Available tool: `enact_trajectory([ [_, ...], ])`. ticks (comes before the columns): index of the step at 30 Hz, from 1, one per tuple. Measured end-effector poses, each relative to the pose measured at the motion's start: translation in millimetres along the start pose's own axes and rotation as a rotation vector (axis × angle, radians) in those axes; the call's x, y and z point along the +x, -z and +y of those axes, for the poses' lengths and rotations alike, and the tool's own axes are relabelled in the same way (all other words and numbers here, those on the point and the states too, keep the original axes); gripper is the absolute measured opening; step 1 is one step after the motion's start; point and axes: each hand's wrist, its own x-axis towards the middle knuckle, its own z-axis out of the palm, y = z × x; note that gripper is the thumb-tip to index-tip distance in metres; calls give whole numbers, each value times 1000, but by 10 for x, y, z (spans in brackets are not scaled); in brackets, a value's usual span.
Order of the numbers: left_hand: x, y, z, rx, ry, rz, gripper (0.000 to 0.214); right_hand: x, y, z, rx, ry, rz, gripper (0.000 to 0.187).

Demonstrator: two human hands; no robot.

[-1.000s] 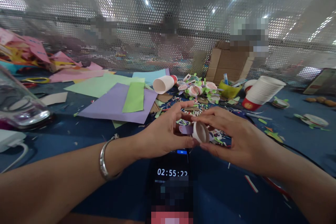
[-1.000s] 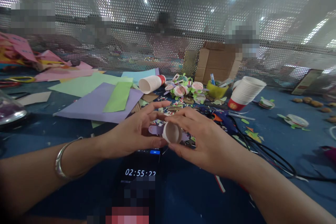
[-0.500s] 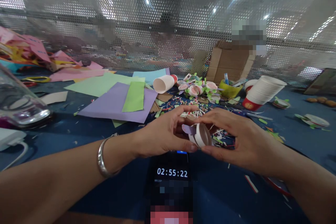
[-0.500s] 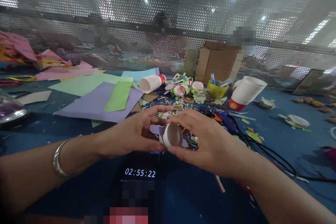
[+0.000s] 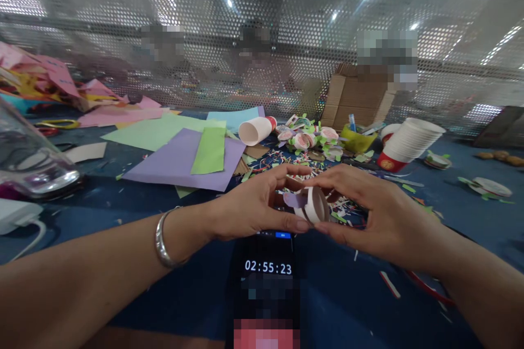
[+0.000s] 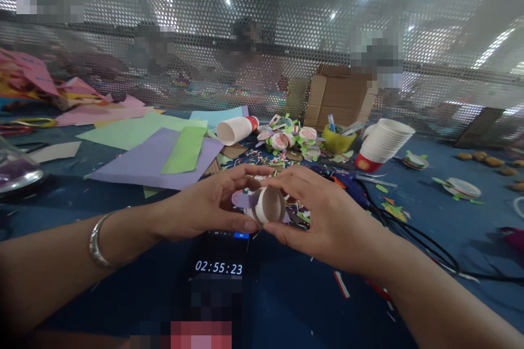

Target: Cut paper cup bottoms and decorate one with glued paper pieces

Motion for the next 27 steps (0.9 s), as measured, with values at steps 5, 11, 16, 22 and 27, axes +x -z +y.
enact_trajectory([
  [5,12,1,-25,-38,4,16,78,-13,12,11,18,7,-31,50],
  [11,6,-9,-33,-35,7,37,73,-9,17,3,27,-2,-42,50],
  [16,-5,-13,-67,-5,-35,29,69,-9,12,2,-18,26,-26,48],
  [22,26,-6,-69,-59,-21,1,69,-23,10,20,-51,76,-42,52],
  [27,44,11,-63,-165,-8,-32,71,-35,-2,2,-59,81,-48,52],
])
